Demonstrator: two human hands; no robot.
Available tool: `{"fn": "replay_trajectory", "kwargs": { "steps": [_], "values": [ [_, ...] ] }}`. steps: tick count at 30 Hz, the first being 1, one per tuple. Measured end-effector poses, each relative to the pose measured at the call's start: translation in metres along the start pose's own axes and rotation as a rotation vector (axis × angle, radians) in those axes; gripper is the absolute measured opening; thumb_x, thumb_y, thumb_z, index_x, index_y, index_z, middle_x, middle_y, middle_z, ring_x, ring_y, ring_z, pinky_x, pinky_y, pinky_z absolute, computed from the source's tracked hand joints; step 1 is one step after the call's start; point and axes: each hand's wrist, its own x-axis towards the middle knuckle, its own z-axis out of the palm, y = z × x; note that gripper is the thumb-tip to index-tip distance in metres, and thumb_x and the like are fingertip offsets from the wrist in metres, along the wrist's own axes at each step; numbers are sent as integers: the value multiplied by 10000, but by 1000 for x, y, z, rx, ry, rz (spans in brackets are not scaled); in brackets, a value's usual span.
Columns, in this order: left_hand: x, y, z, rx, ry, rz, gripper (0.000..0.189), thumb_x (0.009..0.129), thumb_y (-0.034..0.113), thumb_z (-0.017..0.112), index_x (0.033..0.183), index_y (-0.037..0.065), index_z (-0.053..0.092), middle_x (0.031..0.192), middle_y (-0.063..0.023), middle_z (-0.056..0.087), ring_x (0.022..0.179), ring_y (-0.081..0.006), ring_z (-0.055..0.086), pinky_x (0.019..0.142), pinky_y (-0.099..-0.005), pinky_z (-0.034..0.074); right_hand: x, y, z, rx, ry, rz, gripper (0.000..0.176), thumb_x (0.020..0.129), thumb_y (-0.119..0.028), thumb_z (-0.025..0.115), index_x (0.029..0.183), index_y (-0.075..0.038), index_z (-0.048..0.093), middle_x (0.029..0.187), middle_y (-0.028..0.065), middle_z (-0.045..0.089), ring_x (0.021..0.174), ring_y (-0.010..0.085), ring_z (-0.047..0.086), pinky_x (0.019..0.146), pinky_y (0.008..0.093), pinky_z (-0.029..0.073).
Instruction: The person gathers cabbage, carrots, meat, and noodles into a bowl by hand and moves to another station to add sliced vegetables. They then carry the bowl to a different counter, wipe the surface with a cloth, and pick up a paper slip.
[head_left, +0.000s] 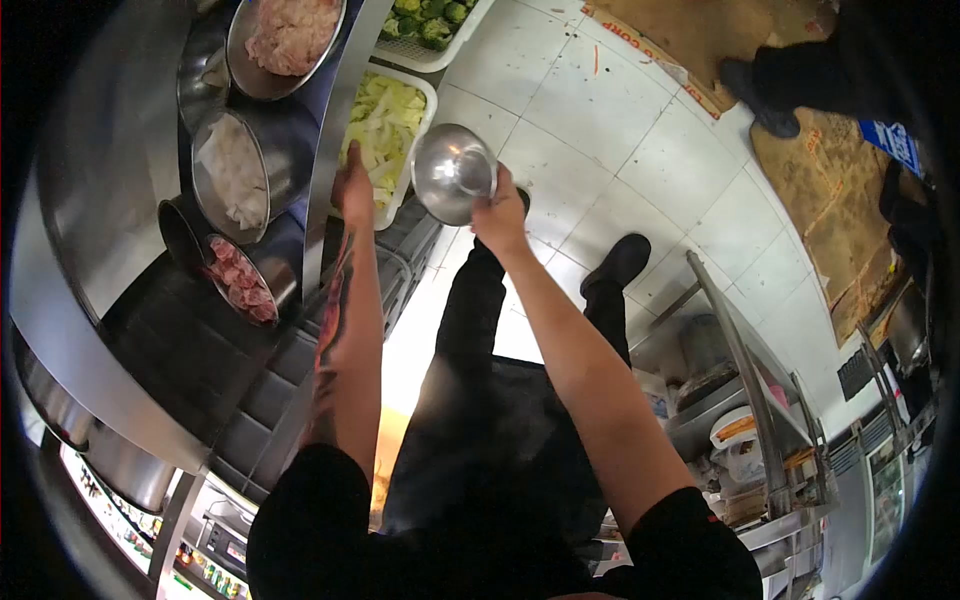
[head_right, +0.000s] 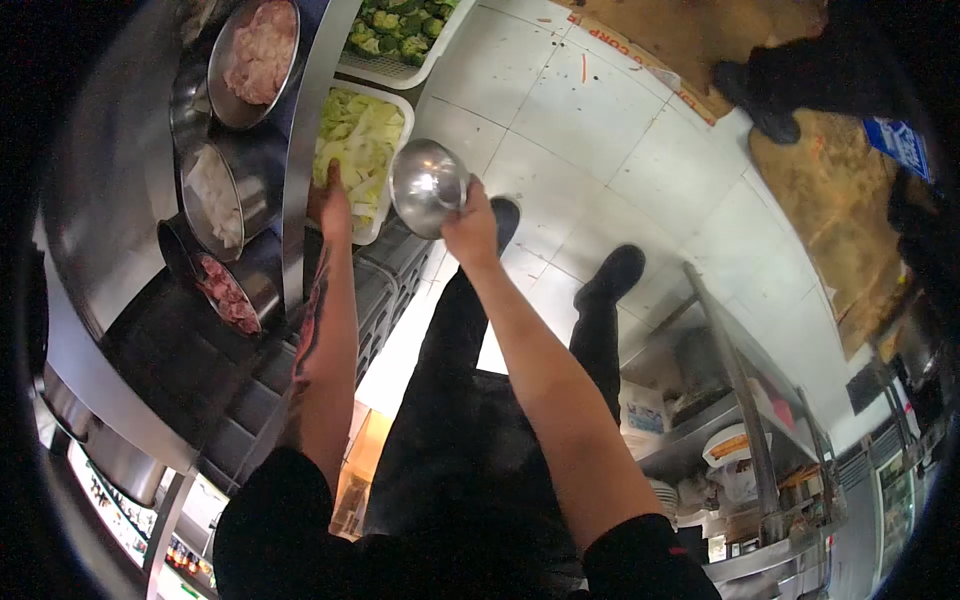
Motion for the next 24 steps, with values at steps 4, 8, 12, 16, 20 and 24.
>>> {"fn": "replay_trajectory", "kwargs": {
  "steps": [4, 8, 12, 16, 20, 24],
  "values": [
    [-13, 36, -26, -323, -66, 209, 320, 953, 214, 692, 1205, 22, 646, 1018, -107, 720, 869, -235, 684, 769, -323, 542, 31, -35, 66, -107, 85, -174, 749, 819, -71, 614, 1495, 39, 311, 1315, 291, 527, 1194, 419, 564, 1021, 418, 452],
    [-59, 79, -27, -438, -286, 156, 310, 978, 171, 653, 1233, -4, 629, 1178, -140, 649, 997, -152, 625, 797, -286, 545, 56, -35, 63, -184, 7, -271, 762, 842, -35, 570, 1536, -15, 258, 1430, 218, 508, 1250, 331, 563, 1022, 369, 487],
    [-53, 68, -33, -731, -80, -78, 345, 1014, 202, 578, 1276, -21, 608, 1222, -133, 637, 1052, -159, 615, 834, -328, 564, 53, -70, 15, 91, -231, 188, 792, 853, -18, 550, 1567, -161, 241, 1392, 149, 524, 1067, 256, 650, 634, 349, 637],
    [-6, -92, 25, -586, -213, -191, 370, 993, 267, 581, 1215, -22, 648, 1187, -149, 672, 1025, -240, 666, 849, -383, 548, 55, -64, -4, 106, -231, 230, 754, 859, 5, 540, 1548, -156, 278, 1348, 139, 545, 1048, 259, 659, 636, 356, 641],
    [-11, -46, 17, 286, 33, 107, 357, 983, 265, 578, 1189, -19, 646, 1221, -204, 664, 1048, -329, 668, 888, -407, 519, 51, -60, -19, 169, -169, 255, 714, 864, 20, 538, 1522, -148, 318, 1299, 139, 583, 981, 274, 693, 630, 366, 641],
    [-10, 74, 15, -55, -115, 476, 440, 879, 107, 662, 1314, 89, 596, 1346, -187, 582, 1254, -383, 531, 1024, -435, 442, 42, -46, -30, 253, -95, 300, 684, 868, 11, 543, 1504, -136, 342, 1294, 148, 585, 960, 278, 701, 613, 372, 635]
  ]
}}
